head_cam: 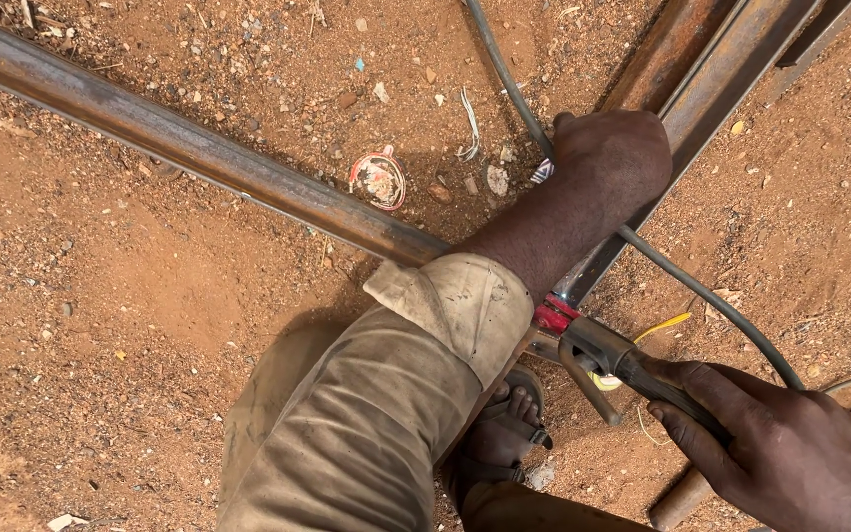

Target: The person measures a steel channel frame with a tape measure, positions a metal bar against the frame corner, and welds the joint using an electrode holder. They then move to another corner, align a bar against the frame, and weld that joint as well.

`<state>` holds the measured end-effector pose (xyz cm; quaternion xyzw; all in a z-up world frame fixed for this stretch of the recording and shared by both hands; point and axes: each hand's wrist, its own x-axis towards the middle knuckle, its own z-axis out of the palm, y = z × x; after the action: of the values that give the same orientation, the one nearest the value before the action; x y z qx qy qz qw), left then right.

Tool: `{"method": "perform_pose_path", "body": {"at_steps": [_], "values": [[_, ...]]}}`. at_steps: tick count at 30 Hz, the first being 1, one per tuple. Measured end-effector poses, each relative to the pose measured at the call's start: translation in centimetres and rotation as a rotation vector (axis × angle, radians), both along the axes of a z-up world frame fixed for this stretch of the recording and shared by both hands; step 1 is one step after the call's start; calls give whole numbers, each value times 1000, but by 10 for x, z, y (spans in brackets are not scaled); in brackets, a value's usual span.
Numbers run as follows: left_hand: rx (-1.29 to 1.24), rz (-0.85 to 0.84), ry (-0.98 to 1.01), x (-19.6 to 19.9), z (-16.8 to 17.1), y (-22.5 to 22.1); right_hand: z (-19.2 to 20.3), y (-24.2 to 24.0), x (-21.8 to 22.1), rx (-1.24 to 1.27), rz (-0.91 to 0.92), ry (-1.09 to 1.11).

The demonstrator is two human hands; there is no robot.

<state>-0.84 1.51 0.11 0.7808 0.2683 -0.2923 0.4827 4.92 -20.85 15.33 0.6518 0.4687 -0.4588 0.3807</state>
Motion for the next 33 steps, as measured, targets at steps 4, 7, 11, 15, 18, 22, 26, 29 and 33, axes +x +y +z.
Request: {"method": "perform_pose_path", "body": {"at_steps": [4,7,11,15,18,22,26,29,33], "values": [[-25,35,10,0,-2,0,1,2,-2,-32,14,2],[-17,14,0,5,-14,-6,9,-1,-5,80,-95,-3],[26,64,-28,5,-13,-4,16,-20,6,387,-514,-29],[-17,3,44,6,0,3,2,-58,32,311,-655,10],[-21,10,38,7,-6,-2,19,-5,-3,192,-480,-178],[-6,54,31,5,-4,-1,15,3,-5,88,-373,-197],[-4,-9,37,6,-3,0,-4,-20,12,158,-212,-54],[-17,7,39,6,-4,1,-7,-20,11,140,-156,-13],[-36,28,59,6,-4,2,-9,-25,14,77,-99,-57]]}}
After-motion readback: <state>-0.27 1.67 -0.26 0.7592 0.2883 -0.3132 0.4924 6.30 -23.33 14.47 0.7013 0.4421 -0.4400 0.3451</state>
